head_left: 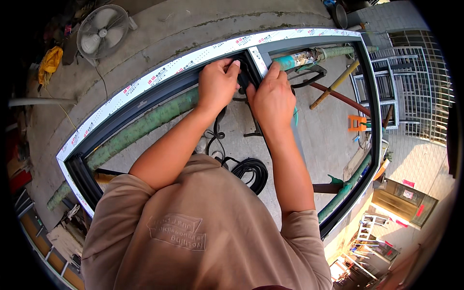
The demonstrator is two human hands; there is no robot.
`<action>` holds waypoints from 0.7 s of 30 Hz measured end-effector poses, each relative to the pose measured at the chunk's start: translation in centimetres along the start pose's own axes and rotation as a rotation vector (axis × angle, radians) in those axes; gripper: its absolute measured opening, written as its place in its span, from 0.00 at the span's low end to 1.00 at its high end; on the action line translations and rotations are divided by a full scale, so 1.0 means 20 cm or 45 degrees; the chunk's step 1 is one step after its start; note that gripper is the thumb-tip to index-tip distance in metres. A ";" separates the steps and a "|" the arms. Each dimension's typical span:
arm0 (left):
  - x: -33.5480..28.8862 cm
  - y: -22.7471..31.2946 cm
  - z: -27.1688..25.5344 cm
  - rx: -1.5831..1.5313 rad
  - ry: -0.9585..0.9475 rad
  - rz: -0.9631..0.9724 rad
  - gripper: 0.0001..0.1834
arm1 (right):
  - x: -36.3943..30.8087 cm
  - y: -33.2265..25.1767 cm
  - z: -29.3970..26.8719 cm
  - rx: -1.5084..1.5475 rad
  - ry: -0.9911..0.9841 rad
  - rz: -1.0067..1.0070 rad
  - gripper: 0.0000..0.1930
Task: The person installs a black rubber seal into the frame of a window using shears to cut the rubber strip and pressing it into the groove by hand.
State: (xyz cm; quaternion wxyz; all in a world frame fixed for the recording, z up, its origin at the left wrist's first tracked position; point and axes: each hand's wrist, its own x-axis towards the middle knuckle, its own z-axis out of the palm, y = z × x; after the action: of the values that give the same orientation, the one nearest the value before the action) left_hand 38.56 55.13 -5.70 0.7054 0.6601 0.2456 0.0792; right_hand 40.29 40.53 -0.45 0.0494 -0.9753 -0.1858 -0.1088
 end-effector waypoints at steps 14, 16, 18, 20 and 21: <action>0.01 0.00 0.01 -0.020 0.003 0.011 0.21 | 0.08 -0.06 -0.01 -0.026 -0.071 0.163 0.34; 0.03 -0.01 0.00 0.023 0.020 0.048 0.21 | 0.07 -0.05 -0.02 -0.014 -0.085 0.183 0.33; 0.02 -0.01 0.01 0.005 0.009 0.042 0.21 | 0.03 0.02 -0.03 0.083 -0.022 0.011 0.36; 0.02 -0.01 0.00 -0.010 0.011 0.036 0.21 | -0.08 0.07 -0.07 0.065 -0.020 -0.003 0.40; 0.02 -0.01 0.00 -0.005 0.008 0.044 0.21 | -0.13 0.09 -0.08 0.045 -0.016 -0.020 0.44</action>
State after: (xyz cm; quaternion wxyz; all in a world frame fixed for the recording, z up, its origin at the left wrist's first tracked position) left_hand 38.84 55.33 -5.89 0.7043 0.6628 0.2362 0.0940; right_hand 38.34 37.77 0.48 0.0646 -0.9735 -0.1955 -0.0996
